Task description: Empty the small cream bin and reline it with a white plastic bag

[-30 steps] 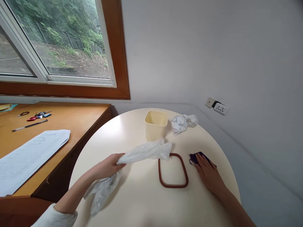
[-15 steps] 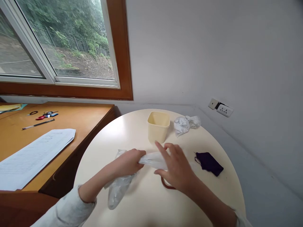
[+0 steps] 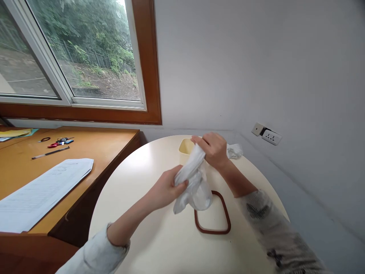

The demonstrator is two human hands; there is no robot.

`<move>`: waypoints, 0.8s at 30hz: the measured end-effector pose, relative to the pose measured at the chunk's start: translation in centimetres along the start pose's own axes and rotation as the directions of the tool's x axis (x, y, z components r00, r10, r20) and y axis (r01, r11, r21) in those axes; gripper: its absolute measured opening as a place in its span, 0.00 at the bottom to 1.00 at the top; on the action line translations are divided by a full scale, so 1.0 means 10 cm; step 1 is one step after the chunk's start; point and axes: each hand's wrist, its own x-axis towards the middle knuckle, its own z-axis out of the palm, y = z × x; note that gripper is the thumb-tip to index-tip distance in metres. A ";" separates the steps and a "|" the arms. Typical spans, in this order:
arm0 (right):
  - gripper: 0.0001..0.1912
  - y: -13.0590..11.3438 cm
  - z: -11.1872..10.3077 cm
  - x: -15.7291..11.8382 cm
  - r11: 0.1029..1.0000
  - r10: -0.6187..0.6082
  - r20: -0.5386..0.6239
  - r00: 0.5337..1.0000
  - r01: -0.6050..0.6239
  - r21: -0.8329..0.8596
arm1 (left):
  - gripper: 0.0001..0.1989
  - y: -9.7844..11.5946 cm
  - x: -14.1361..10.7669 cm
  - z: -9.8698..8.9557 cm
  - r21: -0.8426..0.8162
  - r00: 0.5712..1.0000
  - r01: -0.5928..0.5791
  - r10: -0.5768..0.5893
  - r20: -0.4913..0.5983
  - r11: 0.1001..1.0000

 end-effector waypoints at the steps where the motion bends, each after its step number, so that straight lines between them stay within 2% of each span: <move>1: 0.08 0.05 0.10 0.03 1.000 0.017 -0.031 0.999 -0.017 0.006 | 0.09 -0.01 0.07 0.00 -0.060 0.998 -0.022 0.018 -0.061 0.998; 3: 0.09 0.10 0.29 0.05 0.998 0.047 -0.061 0.997 -0.044 0.051 | 0.16 -0.05 0.19 0.01 -0.160 0.986 -0.048 0.021 -0.168 0.986; 6: 0.09 0.07 0.52 0.05 0.985 0.055 -0.052 0.997 -0.046 0.167 | 0.24 -0.10 0.28 0.02 -0.239 0.973 -0.076 0.020 -0.228 0.968; 8: 0.08 0.04 0.61 0.06 0.974 0.055 -0.043 0.998 -0.044 0.221 | 0.24 -0.13 0.29 0.02 -0.240 0.959 -0.137 0.068 -0.275 0.961; 10: 0.07 0.03 0.64 0.10 0.969 0.081 -0.053 0.995 -0.066 0.236 | 0.19 -0.13 0.28 0.02 -0.196 0.931 -0.211 0.136 -0.338 0.958; 14: 0.07 0.08 0.61 0.25 0.949 0.220 -0.100 0.970 -0.189 0.251 | 0.13 -0.10 0.28 0.01 -0.019 0.867 -0.313 0.278 -0.414 0.949; 16: 0.08 0.11 0.61 0.27 0.924 0.275 -0.043 0.960 -0.252 0.289 | 0.14 -0.11 0.30 0.01 -0.009 0.869 -0.304 0.273 -0.413 0.953; 17: 0.09 0.11 0.62 0.25 0.903 0.290 0.044 0.956 -0.289 0.318 | 0.14 -0.13 0.31 0.02 -0.037 0.881 -0.286 0.247 -0.404 0.958; 18: 0.10 0.12 0.64 0.21 0.870 0.298 0.184 0.937 -0.346 0.351 | 0.15 -0.15 0.33 0.02 -0.082 0.898 -0.265 0.215 -0.384 0.961; 19: 0.11 0.12 0.66 0.16 0.828 0.287 0.355 0.890 -0.417 0.375 | 0.17 -0.18 0.35 0.01 -0.140 0.920 -0.239 0.178 -0.349 0.961; 21: 0.15 0.14 0.69 0.03 0.743 0.197 0.660 0.725 -0.550 0.381 | 0.21 -0.25 0.38 -0.03 -0.272 0.964 -0.165 0.097 -0.247 0.948; 22: 0.17 0.16 0.70 -0.03 0.715 0.139 0.753 0.644 -0.591 0.374 | 0.23 -0.29 0.39 -0.06 -0.332 0.981 -0.119 0.058 -0.187 0.936; 23: 0.19 0.17 0.69 -0.08 0.699 0.090 0.805 0.587 -0.613 0.369 | 0.25 -0.32 0.40 -0.09 -0.379 0.992 -0.071 0.024 -0.127 0.923; 24: 0.21 0.19 0.67 -0.12 0.692 0.052 0.828 0.558 -0.618 0.373 | 0.28 -0.34 0.41 -0.13 -0.409 0.997 -0.031 0.001 -0.075 0.912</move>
